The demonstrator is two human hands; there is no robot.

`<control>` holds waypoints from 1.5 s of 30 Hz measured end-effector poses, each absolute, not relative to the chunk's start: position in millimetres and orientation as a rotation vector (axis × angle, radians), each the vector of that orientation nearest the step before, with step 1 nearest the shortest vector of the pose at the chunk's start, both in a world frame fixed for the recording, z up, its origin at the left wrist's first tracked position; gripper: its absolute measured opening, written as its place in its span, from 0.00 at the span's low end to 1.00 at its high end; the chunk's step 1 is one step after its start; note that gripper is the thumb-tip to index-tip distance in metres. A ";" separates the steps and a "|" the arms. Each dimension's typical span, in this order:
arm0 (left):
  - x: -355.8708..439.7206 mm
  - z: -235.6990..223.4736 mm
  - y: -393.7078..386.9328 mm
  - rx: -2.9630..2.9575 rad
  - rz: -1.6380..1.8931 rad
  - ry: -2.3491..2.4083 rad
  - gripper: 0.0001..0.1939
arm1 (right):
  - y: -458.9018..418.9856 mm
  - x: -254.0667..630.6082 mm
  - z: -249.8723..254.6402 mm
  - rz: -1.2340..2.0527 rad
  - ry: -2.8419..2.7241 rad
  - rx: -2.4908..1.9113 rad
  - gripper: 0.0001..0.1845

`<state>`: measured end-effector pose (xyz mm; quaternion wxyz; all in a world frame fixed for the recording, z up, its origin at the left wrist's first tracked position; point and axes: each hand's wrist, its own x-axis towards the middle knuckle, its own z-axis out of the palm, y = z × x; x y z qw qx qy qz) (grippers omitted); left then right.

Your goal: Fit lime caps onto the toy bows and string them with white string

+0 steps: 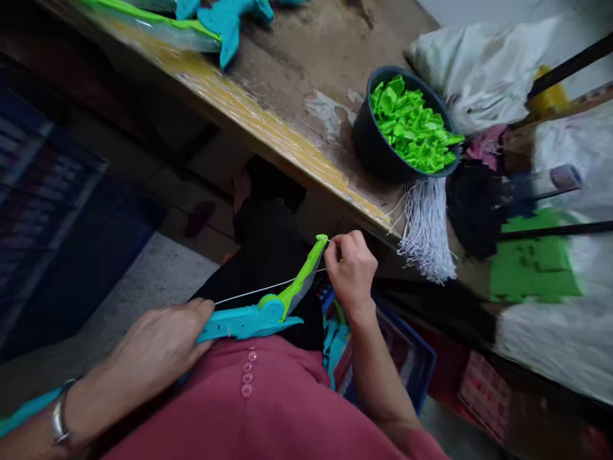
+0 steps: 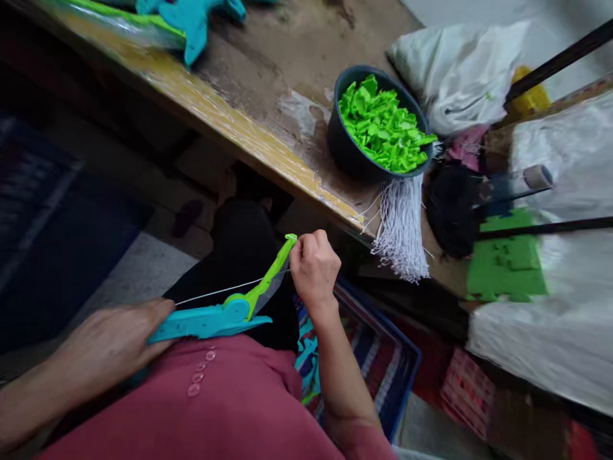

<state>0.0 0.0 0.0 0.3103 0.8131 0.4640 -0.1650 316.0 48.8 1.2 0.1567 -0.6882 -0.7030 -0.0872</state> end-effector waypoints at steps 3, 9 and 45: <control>0.3 1.7 1.3 2.158 -0.424 1.240 0.12 | 49.0 315.3 4.8 -0.245 -2.049 -1.988 0.10; -0.1 0.3 -0.1 2.194 -0.388 1.243 0.10 | 47.3 312.3 10.4 -0.262 -2.054 -2.009 0.10; 4.3 6.4 0.9 2.241 -0.368 1.250 0.09 | 53.3 309.7 14.4 -0.398 -2.068 -2.071 0.09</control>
